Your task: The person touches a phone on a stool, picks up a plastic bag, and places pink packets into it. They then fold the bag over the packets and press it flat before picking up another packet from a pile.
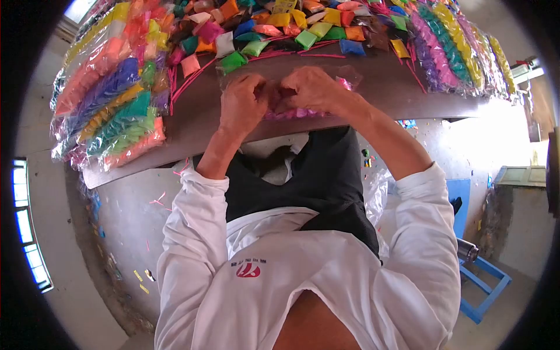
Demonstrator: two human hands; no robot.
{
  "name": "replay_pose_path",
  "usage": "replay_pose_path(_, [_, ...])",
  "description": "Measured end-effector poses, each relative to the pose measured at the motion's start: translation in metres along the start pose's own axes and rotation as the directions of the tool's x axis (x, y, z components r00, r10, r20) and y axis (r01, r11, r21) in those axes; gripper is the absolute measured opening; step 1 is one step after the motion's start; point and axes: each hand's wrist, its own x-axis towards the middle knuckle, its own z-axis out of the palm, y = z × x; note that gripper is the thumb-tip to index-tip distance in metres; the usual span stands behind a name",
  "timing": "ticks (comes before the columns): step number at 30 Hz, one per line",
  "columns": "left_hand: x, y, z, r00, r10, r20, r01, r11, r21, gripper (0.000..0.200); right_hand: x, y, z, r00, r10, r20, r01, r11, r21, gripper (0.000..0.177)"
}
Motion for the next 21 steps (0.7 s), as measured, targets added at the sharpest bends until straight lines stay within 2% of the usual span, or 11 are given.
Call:
replay_pose_path(1, [0.000, -0.001, 0.001, 1.000, -0.005, -0.013, 0.005, 1.000, -0.006, 0.016, -0.001, 0.001, -0.001, 1.000, 0.014, 0.011, -0.014, 1.000, 0.014, 0.047])
replay_pose_path(4, [-0.001, -0.002, 0.000, 1.000, -0.020, -0.005, 0.019, 0.999, -0.051, 0.016, -0.003, -0.001, -0.007, 0.995, 0.029, -0.092, -0.018, 0.993, 0.119, 0.045])
replay_pose_path(7, [-0.001, -0.004, -0.001, 0.997, -0.062, 0.041, 0.065, 0.995, -0.078, 0.017, -0.007, -0.001, -0.033, 0.980, 0.169, -0.107, -0.108, 0.896, 0.430, 0.046])
replay_pose_path(10, [0.000, 0.003, -0.001, 0.994, -0.089, 0.056, 0.093, 0.993, -0.072, 0.019, -0.028, 0.018, -0.063, 0.957, 0.239, -0.164, -0.148, 0.889, 0.433, 0.049])
replay_pose_path(13, [0.002, 0.005, -0.002, 0.999, -0.015, 0.032, 0.017, 0.999, -0.051, 0.021, -0.054, 0.013, -0.077, 0.945, 0.315, -0.085, -0.291, 0.932, 0.217, 0.053])
replay_pose_path(14, [0.002, 0.005, -0.002, 1.000, 0.021, 0.023, -0.020, 0.999, -0.042, 0.021, -0.059, 0.007, -0.075, 0.927, 0.373, 0.028, -0.365, 0.888, 0.281, 0.046])
replay_pose_path(17, [0.005, 0.007, -0.004, 0.996, 0.087, 0.015, -0.088, 0.995, 0.036, 0.026, -0.070, -0.003, -0.052, 0.961, 0.209, -0.183, -0.230, 0.968, -0.103, 0.049])
replay_pose_path(18, [0.006, 0.008, -0.004, 0.992, 0.124, 0.002, -0.124, 0.992, 0.017, 0.027, -0.073, 0.003, -0.037, 0.961, 0.116, -0.250, -0.159, 0.975, -0.158, 0.051])
replay_pose_path(21, [0.013, 0.010, -0.003, 0.979, 0.204, -0.023, -0.205, 0.979, -0.023, 0.031, -0.073, 0.010, -0.018, 0.965, 0.047, -0.258, -0.094, 0.980, -0.174, 0.051])
